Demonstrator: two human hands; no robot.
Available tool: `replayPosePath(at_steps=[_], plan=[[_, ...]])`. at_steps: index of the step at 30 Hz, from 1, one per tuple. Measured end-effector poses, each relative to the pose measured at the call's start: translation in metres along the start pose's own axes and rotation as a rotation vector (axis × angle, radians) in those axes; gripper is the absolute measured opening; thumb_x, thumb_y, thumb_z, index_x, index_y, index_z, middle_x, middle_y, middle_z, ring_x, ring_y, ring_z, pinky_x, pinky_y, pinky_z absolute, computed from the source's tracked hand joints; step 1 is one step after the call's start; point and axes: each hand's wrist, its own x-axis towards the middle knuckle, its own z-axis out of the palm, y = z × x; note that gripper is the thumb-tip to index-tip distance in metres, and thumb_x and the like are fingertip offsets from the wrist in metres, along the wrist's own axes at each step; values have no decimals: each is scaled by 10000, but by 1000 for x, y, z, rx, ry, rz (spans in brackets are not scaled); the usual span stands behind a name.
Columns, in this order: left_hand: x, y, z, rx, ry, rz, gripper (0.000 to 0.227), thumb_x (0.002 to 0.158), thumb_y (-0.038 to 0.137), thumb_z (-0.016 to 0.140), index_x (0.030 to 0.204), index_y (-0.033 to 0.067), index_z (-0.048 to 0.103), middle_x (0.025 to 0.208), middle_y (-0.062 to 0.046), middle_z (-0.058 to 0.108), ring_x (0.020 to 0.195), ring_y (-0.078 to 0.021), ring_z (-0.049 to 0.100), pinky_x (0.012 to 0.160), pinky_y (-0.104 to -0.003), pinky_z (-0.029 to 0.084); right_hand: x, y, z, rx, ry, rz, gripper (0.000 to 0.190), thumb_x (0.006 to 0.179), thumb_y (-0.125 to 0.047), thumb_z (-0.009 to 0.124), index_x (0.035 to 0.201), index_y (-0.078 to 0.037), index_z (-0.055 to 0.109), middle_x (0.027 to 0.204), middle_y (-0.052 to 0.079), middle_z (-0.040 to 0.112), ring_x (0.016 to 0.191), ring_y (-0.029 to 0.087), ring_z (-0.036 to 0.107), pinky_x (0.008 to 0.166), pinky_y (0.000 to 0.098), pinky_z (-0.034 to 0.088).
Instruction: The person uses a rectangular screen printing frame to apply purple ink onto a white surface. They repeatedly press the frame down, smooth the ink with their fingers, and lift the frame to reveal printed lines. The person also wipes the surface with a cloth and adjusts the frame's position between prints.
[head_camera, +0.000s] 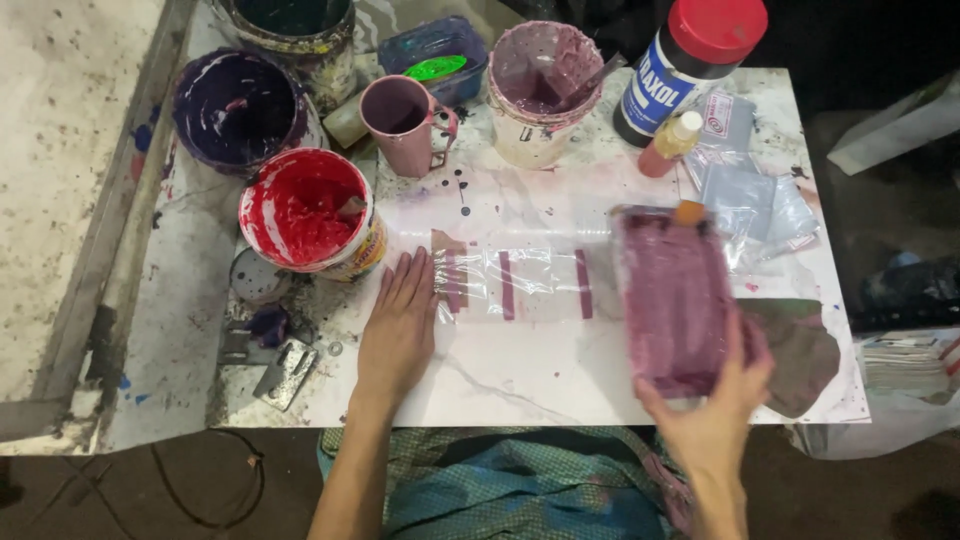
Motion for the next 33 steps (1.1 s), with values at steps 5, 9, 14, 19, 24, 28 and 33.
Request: replayPosePath(at_steps=[5, 9, 14, 19, 24, 28, 33], plan=[[0, -2, 3, 6, -17, -4, 506, 1103, 227, 331, 1545, -12, 385, 1616, -176, 393, 1529, -293, 318, 1278, -449, 202, 6, 7, 34, -168, 18, -259, 1284, 553, -551, 848, 1643, -252, 238, 1518, 326, 276, 1379, 475, 337, 1137, 623, 269], [0, -3, 4, 27, 6, 11, 499, 1104, 217, 337, 1537, -23, 397, 1604, -180, 413, 1522, -296, 336, 1276, -452, 221, 11, 13, 52, -239, 86, -330, 1238, 598, -635, 795, 1649, -222, 286, 1426, 307, 378, 1315, 461, 411, 1094, 604, 293], [-1, -3, 5, 32, 19, 24, 490, 1096, 196, 363, 1527, -33, 409, 1593, -189, 431, 1515, -304, 354, 1275, -458, 233, 12, 12, 54, -301, 95, -342, 1243, 580, -632, 821, 1632, -218, 304, 1480, 293, 360, 1326, 480, 415, 1062, 625, 315], [2, -1, 2, 20, 10, 14, 491, 1103, 211, 353, 1525, -33, 411, 1593, -193, 427, 1516, -309, 350, 1274, -458, 234, 12, 11, 57, -325, 80, -328, 1242, 583, -658, 812, 1619, -172, 330, 1460, 303, 359, 1295, 483, 424, 1067, 611, 307], [0, -1, 2, 31, 26, 30, 478, 1103, 196, 366, 1511, -43, 430, 1577, -203, 449, 1509, -318, 366, 1272, -463, 249, 10, 11, 56, -332, 57, -307, 1242, 591, -671, 810, 1618, -166, 326, 1488, 315, 338, 1312, 489, 405, 1078, 611, 287], [0, -1, 2, 26, 11, 13, 484, 1098, 191, 370, 1523, -37, 414, 1591, -203, 428, 1508, -312, 366, 1273, -453, 243, 9, 10, 53, -343, 33, -308, 1256, 609, -716, 784, 1632, -174, 298, 1509, 331, 322, 1358, 505, 377, 1087, 627, 274], [-2, -2, 0, 19, -14, -3, 497, 1099, 188, 345, 1538, -44, 376, 1608, -208, 394, 1520, -309, 336, 1278, -449, 220, 11, 13, 44, -392, 42, -407, 1288, 622, -829, 686, 1627, -124, 297, 1525, 377, 327, 1412, 495, 351, 1097, 630, 270]])
